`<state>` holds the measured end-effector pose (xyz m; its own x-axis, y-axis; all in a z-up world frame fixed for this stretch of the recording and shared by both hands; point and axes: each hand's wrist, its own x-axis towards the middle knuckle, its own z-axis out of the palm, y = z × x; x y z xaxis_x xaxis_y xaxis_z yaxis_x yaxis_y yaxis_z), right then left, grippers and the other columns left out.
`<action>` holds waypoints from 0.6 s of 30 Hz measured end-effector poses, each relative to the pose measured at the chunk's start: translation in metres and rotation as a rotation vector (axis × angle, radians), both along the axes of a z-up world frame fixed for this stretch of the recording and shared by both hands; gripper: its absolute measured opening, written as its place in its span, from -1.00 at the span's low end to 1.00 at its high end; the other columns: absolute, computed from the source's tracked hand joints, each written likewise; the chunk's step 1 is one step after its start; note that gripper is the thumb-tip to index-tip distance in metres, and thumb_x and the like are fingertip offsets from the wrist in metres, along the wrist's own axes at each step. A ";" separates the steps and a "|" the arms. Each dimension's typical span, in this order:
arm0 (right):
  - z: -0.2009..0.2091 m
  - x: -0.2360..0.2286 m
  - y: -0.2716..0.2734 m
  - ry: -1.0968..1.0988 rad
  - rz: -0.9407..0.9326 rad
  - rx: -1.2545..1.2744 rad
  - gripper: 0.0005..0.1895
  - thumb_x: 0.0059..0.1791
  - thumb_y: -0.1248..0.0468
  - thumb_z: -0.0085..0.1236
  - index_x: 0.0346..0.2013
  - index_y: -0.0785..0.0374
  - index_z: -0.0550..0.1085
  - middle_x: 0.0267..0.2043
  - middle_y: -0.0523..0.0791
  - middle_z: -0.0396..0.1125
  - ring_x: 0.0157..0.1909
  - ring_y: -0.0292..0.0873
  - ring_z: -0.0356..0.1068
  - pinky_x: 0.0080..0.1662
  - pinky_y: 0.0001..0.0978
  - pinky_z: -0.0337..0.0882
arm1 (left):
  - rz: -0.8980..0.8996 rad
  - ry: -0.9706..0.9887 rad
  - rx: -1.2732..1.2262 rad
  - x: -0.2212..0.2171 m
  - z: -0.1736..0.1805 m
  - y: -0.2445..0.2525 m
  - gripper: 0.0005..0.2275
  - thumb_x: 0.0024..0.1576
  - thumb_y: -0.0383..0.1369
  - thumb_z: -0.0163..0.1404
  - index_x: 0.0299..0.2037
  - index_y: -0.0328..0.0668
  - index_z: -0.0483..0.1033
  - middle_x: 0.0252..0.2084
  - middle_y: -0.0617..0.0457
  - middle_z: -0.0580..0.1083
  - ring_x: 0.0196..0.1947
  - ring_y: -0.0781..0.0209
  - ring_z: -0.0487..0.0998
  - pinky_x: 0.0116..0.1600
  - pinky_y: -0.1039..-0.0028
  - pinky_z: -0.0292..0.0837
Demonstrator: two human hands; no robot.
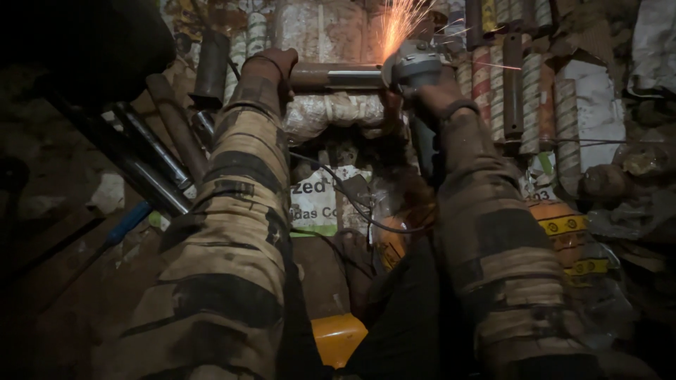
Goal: The person uses an angle grinder to grind the surface of a metal pipe held by hand on a cluttered workshop floor.
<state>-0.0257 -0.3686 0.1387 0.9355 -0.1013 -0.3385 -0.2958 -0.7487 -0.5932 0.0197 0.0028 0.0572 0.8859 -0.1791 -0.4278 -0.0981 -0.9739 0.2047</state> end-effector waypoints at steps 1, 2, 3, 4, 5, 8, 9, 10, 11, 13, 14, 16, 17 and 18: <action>-0.009 0.005 0.003 -0.116 0.051 0.030 -0.18 -0.26 0.10 0.27 0.23 0.37 0.27 0.03 0.11 0.39 0.01 0.06 0.43 -0.01 -0.15 0.42 | 0.009 -0.009 0.002 0.000 -0.004 0.001 -0.34 -0.01 -0.24 0.38 0.27 -0.16 0.33 0.20 -0.29 0.43 0.22 -0.33 0.44 0.19 -0.11 0.47; -0.016 0.012 0.004 -0.233 0.102 0.060 -0.11 -0.27 0.11 0.32 0.25 0.44 0.21 0.06 0.12 0.35 0.03 0.08 0.41 -0.01 -0.17 0.42 | 0.018 -0.021 0.003 0.002 -0.007 0.002 -0.33 -0.02 -0.22 0.39 0.25 -0.22 0.33 0.19 -0.31 0.42 0.21 -0.32 0.43 0.19 -0.08 0.47; -0.021 0.019 0.006 -0.133 0.108 0.009 -0.19 -0.22 0.07 0.27 0.23 0.43 0.30 0.06 0.12 0.38 0.05 0.07 0.43 0.03 -0.17 0.42 | 0.027 -0.032 0.005 0.004 -0.010 0.003 -0.32 -0.03 -0.21 0.40 0.24 -0.28 0.32 0.19 -0.33 0.41 0.21 -0.32 0.43 0.19 -0.05 0.46; -0.025 0.023 0.011 -0.031 0.114 -0.043 -0.26 -0.17 0.03 0.21 0.21 0.41 0.39 0.07 0.12 0.41 0.08 0.07 0.46 0.07 -0.16 0.42 | 0.037 -0.034 0.007 0.006 -0.014 0.004 -0.33 -0.04 -0.21 0.40 0.22 -0.29 0.35 0.19 -0.32 0.42 0.21 -0.32 0.43 0.19 -0.05 0.47; -0.028 0.023 0.018 0.070 0.120 -0.095 -0.31 -0.12 -0.01 0.16 0.19 0.39 0.47 0.07 0.12 0.45 0.10 0.06 0.48 0.11 -0.16 0.42 | 0.048 -0.036 0.009 0.009 -0.018 0.004 -0.34 -0.05 -0.22 0.41 0.21 -0.30 0.37 0.19 -0.32 0.42 0.21 -0.32 0.44 0.18 -0.06 0.47; -0.023 0.018 0.035 0.100 0.079 -0.128 -0.15 -0.29 -0.11 0.32 0.13 0.37 0.41 0.07 0.13 0.42 0.11 0.08 0.47 0.08 -0.12 0.43 | 0.049 -0.066 -0.003 0.017 -0.029 0.006 -0.39 -0.06 -0.24 0.41 0.17 -0.31 0.44 0.19 -0.33 0.45 0.20 -0.31 0.46 0.18 -0.05 0.48; -0.023 0.018 0.040 0.078 0.135 -0.184 -0.18 -0.23 -0.16 0.26 0.11 0.39 0.45 0.10 0.18 0.41 0.14 0.12 0.44 0.13 -0.11 0.40 | 0.045 -0.080 -0.009 0.018 -0.032 0.006 -0.41 -0.06 -0.26 0.41 0.15 -0.32 0.47 0.18 -0.33 0.46 0.19 -0.31 0.47 0.18 -0.05 0.48; -0.027 0.021 0.048 0.056 0.193 -0.241 -0.19 -0.17 -0.21 0.20 0.10 0.40 0.49 0.13 0.22 0.39 0.18 0.17 0.41 0.18 -0.10 0.37 | 0.042 -0.078 -0.007 0.018 -0.033 0.007 -0.42 -0.06 -0.27 0.41 0.15 -0.31 0.48 0.18 -0.33 0.46 0.19 -0.30 0.47 0.19 -0.04 0.48; -0.032 0.025 0.053 0.034 0.250 -0.296 -0.19 -0.11 -0.26 0.15 0.08 0.42 0.52 0.15 0.26 0.38 0.21 0.21 0.38 0.23 -0.09 0.34 | 0.039 -0.075 -0.004 0.019 -0.034 0.009 -0.43 -0.06 -0.29 0.40 0.14 -0.30 0.49 0.17 -0.32 0.47 0.19 -0.29 0.48 0.19 -0.03 0.48; -0.045 0.031 0.060 0.062 0.220 -0.248 -0.23 -0.17 -0.20 0.11 0.11 0.32 0.50 0.15 0.19 0.40 0.19 0.16 0.42 0.19 -0.08 0.36 | 0.040 -0.076 -0.003 0.021 -0.037 0.009 -0.44 -0.07 -0.32 0.40 0.13 -0.28 0.50 0.17 -0.31 0.47 0.19 -0.27 0.48 0.19 -0.01 0.48; -0.052 0.034 0.064 0.077 0.208 -0.222 -0.24 -0.20 -0.17 0.10 0.13 0.26 0.49 0.15 0.15 0.41 0.18 0.13 0.43 0.17 -0.07 0.37 | 0.046 -0.077 -0.001 0.021 -0.040 0.010 -0.44 -0.08 -0.34 0.39 0.14 -0.27 0.49 0.17 -0.30 0.46 0.19 -0.26 0.47 0.20 0.00 0.47; -0.061 0.038 0.068 0.000 0.237 -0.191 -0.18 -0.18 -0.22 0.15 0.17 0.29 0.42 0.16 0.18 0.36 0.19 0.17 0.38 0.16 -0.08 0.34 | 0.059 -0.104 -0.021 0.026 -0.051 0.014 -0.52 0.00 -0.36 0.31 0.14 -0.26 0.50 0.18 -0.30 0.46 0.18 -0.27 0.48 0.19 -0.02 0.47; -0.063 0.039 0.068 -0.039 0.250 -0.177 -0.15 -0.18 -0.25 0.17 0.19 0.30 0.38 0.16 0.20 0.33 0.19 0.18 0.36 0.16 -0.09 0.33 | 0.067 -0.131 -0.041 0.031 -0.056 0.015 -0.60 0.09 -0.38 0.24 0.14 -0.25 0.52 0.18 -0.31 0.47 0.18 -0.29 0.49 0.18 -0.05 0.47; -0.063 0.038 0.068 -0.025 0.263 -0.144 -0.20 -0.17 -0.22 0.13 0.17 0.29 0.42 0.15 0.17 0.37 0.18 0.15 0.39 0.16 -0.11 0.35 | 0.074 -0.157 -0.062 0.033 -0.061 0.015 -0.68 0.17 -0.39 0.16 0.14 -0.24 0.55 0.18 -0.32 0.49 0.17 -0.31 0.50 0.17 -0.07 0.48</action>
<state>0.0120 -0.3002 0.0758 0.9438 0.1000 -0.3150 -0.0675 -0.8746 -0.4801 0.0527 0.0177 -0.0033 0.9526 -0.1329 -0.2736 -0.0621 -0.9655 0.2528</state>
